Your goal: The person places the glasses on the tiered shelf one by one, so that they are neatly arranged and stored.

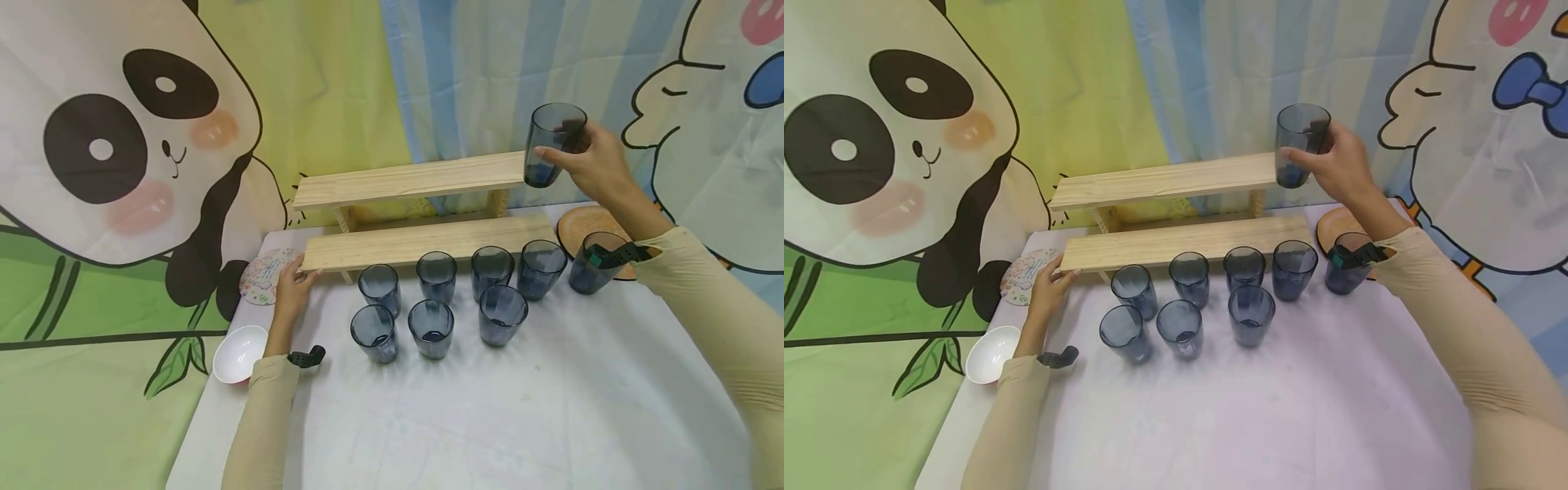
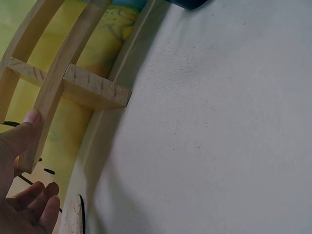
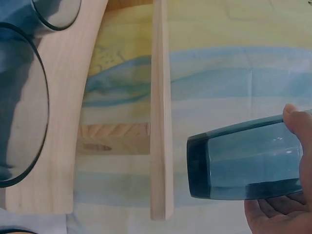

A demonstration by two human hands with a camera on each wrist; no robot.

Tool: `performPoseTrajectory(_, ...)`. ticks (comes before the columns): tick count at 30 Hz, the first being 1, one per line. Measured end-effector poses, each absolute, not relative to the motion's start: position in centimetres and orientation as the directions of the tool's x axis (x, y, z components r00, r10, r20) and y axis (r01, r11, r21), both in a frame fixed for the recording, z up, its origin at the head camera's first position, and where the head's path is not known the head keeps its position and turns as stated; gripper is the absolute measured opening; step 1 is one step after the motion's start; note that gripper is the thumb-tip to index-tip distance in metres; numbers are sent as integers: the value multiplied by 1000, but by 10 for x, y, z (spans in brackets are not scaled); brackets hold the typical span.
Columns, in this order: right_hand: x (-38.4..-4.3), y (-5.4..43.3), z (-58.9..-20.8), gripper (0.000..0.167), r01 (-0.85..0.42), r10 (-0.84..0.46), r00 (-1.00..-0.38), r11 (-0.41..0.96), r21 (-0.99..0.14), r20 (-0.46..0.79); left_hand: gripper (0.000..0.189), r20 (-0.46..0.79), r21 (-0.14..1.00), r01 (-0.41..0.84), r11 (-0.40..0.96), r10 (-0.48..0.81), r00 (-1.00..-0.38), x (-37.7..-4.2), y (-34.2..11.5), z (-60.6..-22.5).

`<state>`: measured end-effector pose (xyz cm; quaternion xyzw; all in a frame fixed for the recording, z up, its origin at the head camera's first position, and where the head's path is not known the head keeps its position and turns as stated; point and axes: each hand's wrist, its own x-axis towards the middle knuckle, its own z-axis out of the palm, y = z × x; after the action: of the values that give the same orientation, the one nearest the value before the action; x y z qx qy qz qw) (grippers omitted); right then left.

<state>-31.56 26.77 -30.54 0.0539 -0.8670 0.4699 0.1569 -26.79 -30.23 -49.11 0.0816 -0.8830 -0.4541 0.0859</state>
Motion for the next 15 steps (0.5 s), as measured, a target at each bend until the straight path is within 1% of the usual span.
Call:
performPoseTrajectory(6, -344, 264, -309, 38, -207, 77, -955, 522, -827, 288, 73, 75, 821, -61, 568, -213, -974, -267, -302, -490)
performPoseTrajectory(15, -370, 260, -312, 41, -168, 103, -961, 526, -834, 258, 72, 66, 811, -76, 580, -218, -974, -265, -298, -485)
